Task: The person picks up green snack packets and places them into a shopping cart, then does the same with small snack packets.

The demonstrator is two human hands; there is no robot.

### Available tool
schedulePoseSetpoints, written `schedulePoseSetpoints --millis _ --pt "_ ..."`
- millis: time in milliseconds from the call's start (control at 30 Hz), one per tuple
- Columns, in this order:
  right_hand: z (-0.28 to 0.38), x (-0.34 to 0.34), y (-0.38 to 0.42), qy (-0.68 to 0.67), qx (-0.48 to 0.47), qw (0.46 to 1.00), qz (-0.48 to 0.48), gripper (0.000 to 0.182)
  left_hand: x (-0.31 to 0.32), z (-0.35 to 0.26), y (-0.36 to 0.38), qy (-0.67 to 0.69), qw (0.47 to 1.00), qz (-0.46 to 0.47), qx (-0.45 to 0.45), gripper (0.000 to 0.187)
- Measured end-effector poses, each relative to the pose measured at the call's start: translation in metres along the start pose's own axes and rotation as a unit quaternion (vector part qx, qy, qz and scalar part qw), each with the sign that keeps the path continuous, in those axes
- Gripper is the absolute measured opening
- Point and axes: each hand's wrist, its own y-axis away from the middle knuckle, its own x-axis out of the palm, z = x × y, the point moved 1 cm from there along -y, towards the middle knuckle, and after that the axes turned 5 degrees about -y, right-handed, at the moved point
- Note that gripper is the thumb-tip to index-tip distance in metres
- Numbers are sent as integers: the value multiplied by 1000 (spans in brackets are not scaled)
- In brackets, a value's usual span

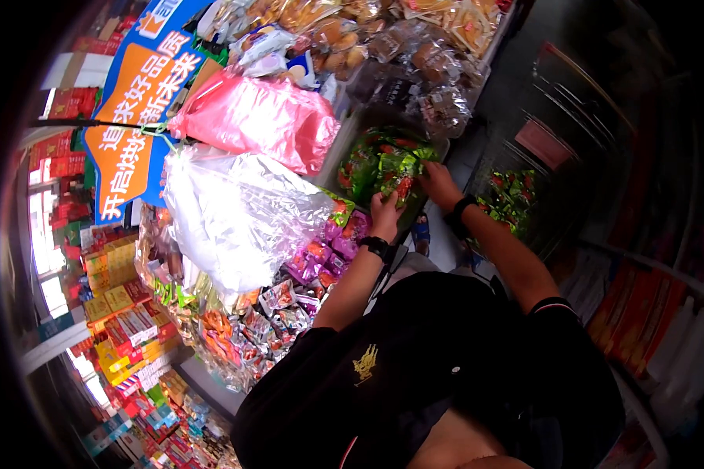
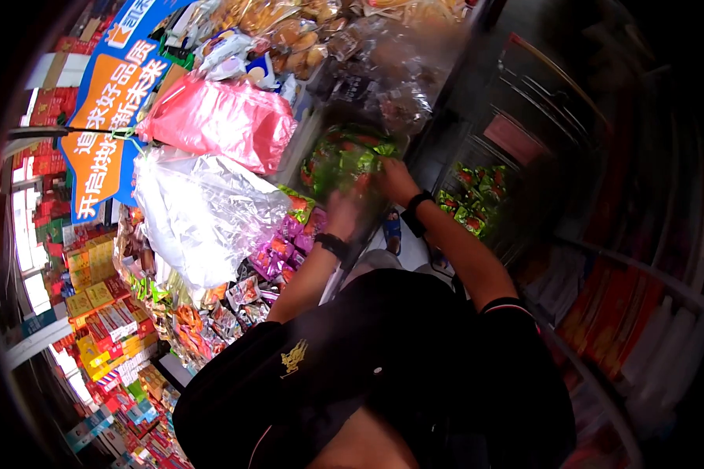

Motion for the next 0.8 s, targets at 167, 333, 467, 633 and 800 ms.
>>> schedulePoseSetpoints --millis 167,333,467,633,800 --pt "-55 -46 62 -194 118 974 -4 39 68 -1 45 -161 987 24 -7 34" --pt "-121 -90 146 -198 242 950 17 41 112 60 45 -426 879 209 32 32" --pt "-120 -141 208 -21 252 960 125 46 127 131 28 -502 792 344 46 43" --pt "-193 -133 267 22 230 972 39 45 189 139 49 -603 710 363 30 75" --pt "-225 -135 290 -74 352 924 -128 42 200 148 39 -609 699 334 171 108"
